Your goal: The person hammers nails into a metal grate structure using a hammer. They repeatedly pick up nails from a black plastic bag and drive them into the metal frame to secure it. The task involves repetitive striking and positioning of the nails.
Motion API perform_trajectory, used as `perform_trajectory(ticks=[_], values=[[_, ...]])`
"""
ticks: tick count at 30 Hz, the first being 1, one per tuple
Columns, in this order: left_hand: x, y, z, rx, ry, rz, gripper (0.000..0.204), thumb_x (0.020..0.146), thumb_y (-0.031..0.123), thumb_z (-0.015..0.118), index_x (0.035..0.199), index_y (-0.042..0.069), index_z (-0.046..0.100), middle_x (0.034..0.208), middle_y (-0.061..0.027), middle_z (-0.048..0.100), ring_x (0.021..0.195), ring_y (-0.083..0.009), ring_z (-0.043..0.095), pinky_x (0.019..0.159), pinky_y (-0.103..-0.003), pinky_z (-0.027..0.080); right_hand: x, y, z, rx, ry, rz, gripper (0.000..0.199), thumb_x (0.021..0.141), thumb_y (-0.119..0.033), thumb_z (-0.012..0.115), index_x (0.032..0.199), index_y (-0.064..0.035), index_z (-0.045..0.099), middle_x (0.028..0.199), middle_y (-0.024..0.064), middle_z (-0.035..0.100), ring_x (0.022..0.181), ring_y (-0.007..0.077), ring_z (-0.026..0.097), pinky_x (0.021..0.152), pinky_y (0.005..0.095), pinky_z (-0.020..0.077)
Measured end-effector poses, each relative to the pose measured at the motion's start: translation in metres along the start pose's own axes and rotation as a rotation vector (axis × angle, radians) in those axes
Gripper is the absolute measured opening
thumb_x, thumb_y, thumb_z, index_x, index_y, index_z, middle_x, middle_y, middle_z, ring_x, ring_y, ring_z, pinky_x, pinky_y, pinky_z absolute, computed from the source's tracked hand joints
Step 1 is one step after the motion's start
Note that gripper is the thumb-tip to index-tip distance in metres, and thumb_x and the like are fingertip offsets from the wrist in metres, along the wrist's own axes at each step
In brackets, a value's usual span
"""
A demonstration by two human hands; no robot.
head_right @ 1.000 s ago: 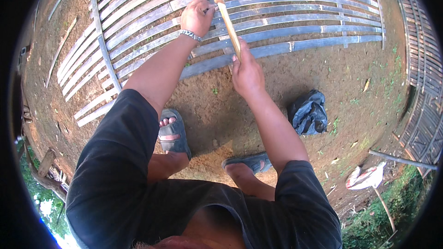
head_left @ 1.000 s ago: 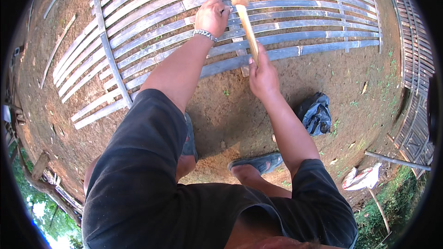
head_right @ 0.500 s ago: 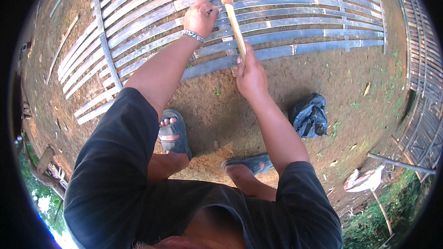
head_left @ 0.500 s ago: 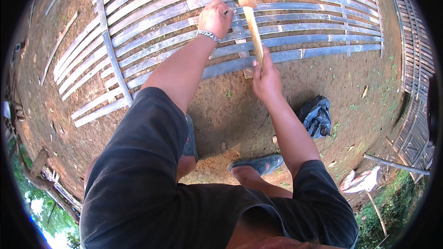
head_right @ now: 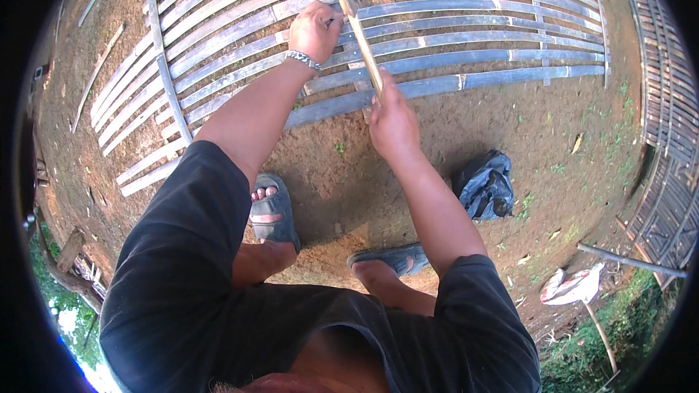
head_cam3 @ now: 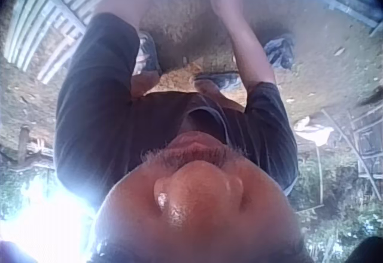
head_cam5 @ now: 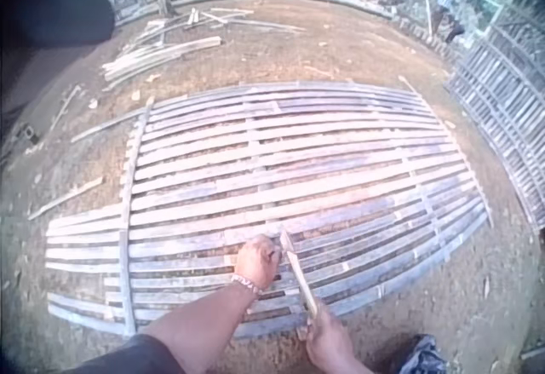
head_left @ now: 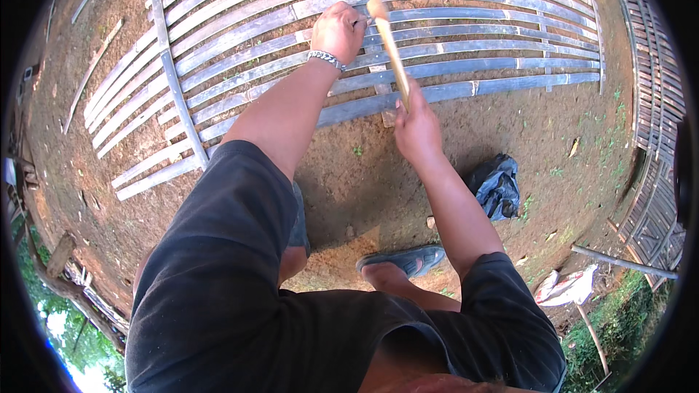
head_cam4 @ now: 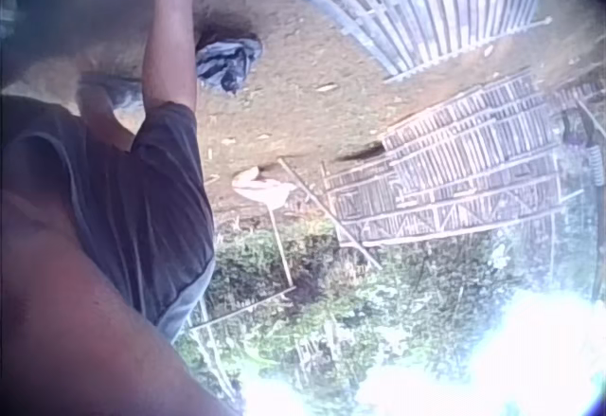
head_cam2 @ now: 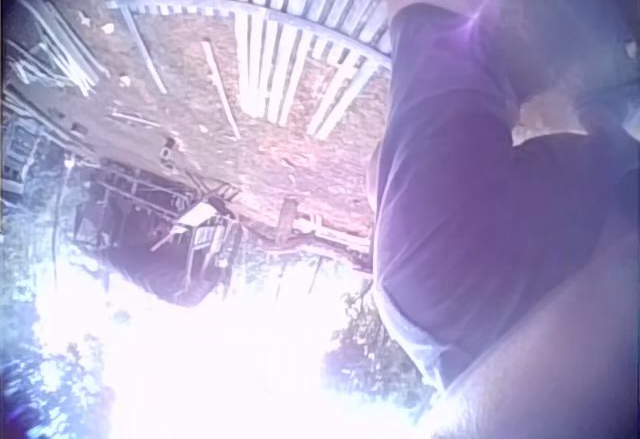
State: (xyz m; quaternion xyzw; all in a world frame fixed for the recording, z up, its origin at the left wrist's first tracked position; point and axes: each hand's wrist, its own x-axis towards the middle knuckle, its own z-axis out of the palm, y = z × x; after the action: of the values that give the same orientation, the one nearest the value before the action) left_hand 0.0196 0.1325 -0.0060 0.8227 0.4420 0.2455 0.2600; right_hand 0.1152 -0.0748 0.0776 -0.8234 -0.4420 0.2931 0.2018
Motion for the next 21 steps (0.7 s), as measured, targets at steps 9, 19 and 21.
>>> perform_trajectory(ticks=[9, 19, 21], values=[[-0.0007, -0.0056, 0.0045, -0.025, 0.034, 0.038, 0.011, 0.088, 0.021, 0.074, 0.085, 0.010, 0.076, 0.095, -0.0085, 0.070, 0.092, -0.0306, 0.069, 0.085, -0.043, 0.056, 0.0008, -0.0018, -0.0045, -0.034, -0.045, 0.018, 0.058, 0.100, -0.011, 0.058, 0.154, -0.0099, 0.035, 0.124, 0.0315, 0.063, 0.108, 0.0521, 0.063, 0.089, 0.0567, 0.0520], [-0.0006, -0.0004, 0.0001, -0.013, 0.008, 0.005, 0.013, 0.088, 0.020, 0.071, 0.084, 0.008, 0.076, 0.094, -0.0087, 0.070, 0.093, -0.0300, 0.069, 0.087, -0.042, 0.056, 0.0031, -0.0034, -0.0059, -0.065, -0.106, 0.087, 0.059, 0.098, -0.009, 0.060, 0.153, -0.0111, 0.037, 0.114, 0.0332, 0.066, 0.102, 0.0531, 0.065, 0.084, 0.0581, 0.0520], [0.0001, -0.0033, 0.0009, 0.009, -0.021, -0.003, 0.013, 0.088, 0.020, 0.071, 0.084, 0.009, 0.077, 0.094, -0.0088, 0.070, 0.093, -0.0300, 0.069, 0.087, -0.042, 0.056, 0.0012, -0.0002, -0.0041, -0.023, -0.038, 0.006, 0.059, 0.099, -0.009, 0.059, 0.153, -0.0107, 0.037, 0.113, 0.0333, 0.066, 0.101, 0.0531, 0.065, 0.083, 0.0585, 0.0520]])
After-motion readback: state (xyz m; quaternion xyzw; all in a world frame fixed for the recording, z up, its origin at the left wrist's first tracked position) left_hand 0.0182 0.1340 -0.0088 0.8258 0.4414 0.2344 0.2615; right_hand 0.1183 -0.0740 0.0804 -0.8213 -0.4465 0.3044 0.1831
